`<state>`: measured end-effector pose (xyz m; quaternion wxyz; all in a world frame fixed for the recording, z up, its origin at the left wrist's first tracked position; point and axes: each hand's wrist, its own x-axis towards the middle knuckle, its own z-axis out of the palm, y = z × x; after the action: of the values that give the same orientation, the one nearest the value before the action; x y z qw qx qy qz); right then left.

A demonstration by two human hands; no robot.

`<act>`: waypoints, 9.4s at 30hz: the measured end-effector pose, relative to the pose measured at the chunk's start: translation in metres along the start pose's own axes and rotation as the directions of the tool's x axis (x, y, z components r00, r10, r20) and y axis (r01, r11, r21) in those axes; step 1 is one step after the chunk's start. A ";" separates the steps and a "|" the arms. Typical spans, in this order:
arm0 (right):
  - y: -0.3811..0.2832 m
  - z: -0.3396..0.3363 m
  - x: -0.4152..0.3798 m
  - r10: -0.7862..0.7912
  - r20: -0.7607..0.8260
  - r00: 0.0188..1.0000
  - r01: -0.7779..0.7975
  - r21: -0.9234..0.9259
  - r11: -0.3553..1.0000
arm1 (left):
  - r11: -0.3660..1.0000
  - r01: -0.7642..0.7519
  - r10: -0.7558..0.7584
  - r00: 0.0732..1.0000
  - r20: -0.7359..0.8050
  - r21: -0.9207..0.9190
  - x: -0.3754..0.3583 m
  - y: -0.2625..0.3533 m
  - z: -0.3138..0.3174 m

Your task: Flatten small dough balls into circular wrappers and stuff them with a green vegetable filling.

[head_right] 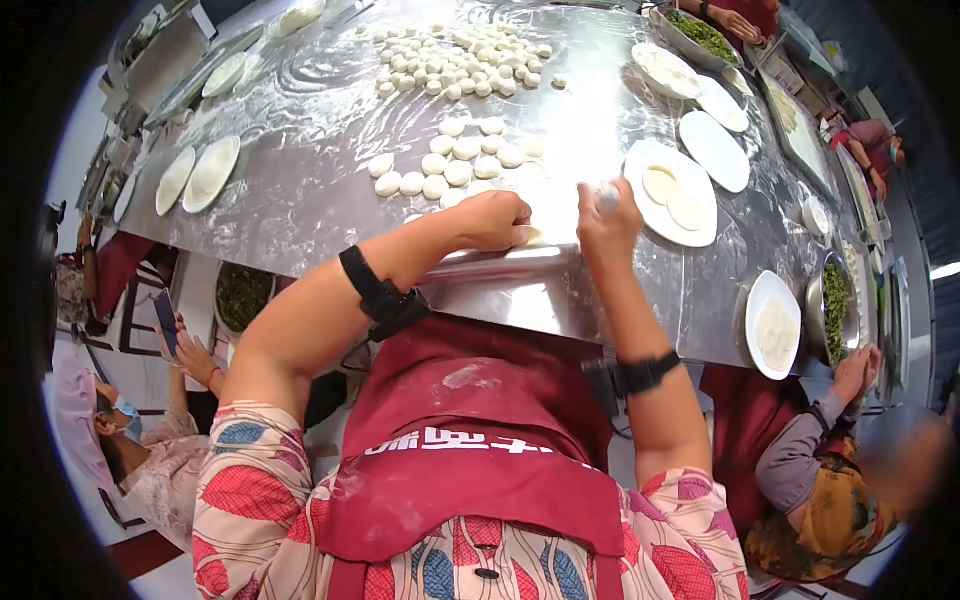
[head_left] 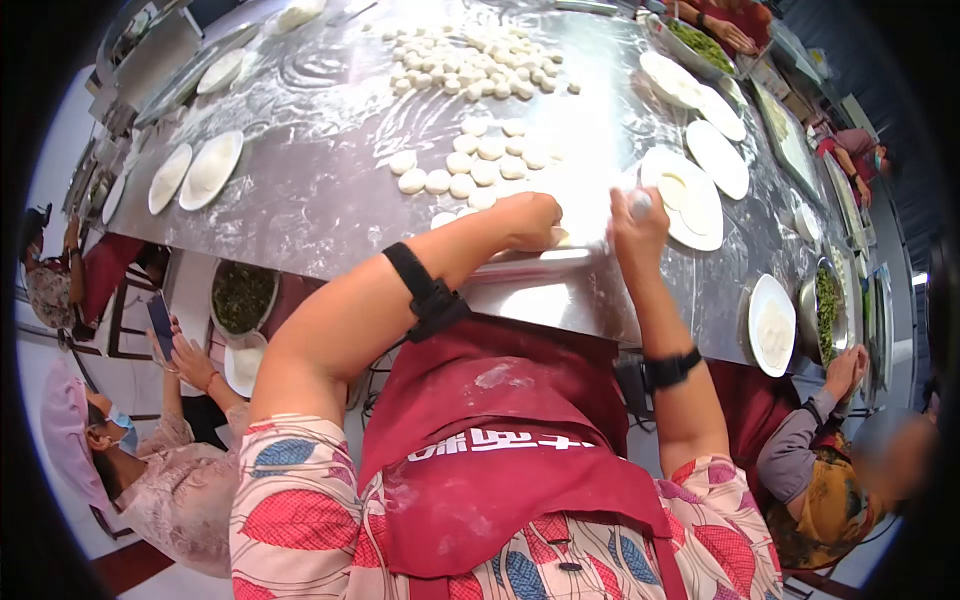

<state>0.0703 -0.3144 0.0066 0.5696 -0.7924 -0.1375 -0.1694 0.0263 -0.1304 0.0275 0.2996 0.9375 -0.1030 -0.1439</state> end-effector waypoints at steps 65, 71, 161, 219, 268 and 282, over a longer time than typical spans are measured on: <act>-0.020 -0.056 -0.084 -0.076 0.082 0.994 0.064 0.141 0.988 | 0.869 0.148 -0.018 0.963 -0.268 0.472 0.134 -0.016 -0.037; -0.024 -0.053 -0.083 -0.058 0.020 0.998 0.054 0.140 0.989 | 0.873 0.051 0.039 0.984 -0.174 0.486 0.137 -0.031 -0.035; 0.012 0.005 0.014 -0.095 0.078 0.992 0.097 -0.013 0.995 | 0.983 -0.028 0.044 0.995 -0.086 0.180 0.006 -0.006 0.012; 0.004 0.015 0.017 -0.034 0.012 0.999 0.035 -0.131 0.991 | 0.993 -0.010 -0.008 0.990 -0.144 -0.120 0.002 -0.013 0.009; -0.017 -0.048 -0.077 -0.029 0.005 1.000 0.028 0.084 0.996 | 0.960 -0.102 0.069 0.989 -0.131 -0.261 0.016 0.007 0.009; -0.002 -0.051 -0.077 -0.105 0.011 0.994 0.105 0.021 0.994 | 0.405 -0.070 -0.200 0.966 -0.163 -0.912 0.046 -0.005 -0.086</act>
<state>-0.0064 -0.3637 -0.0094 0.5671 -0.7793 -0.1840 -0.1931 0.0988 -0.0936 0.0820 0.7655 0.6361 0.0669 -0.0707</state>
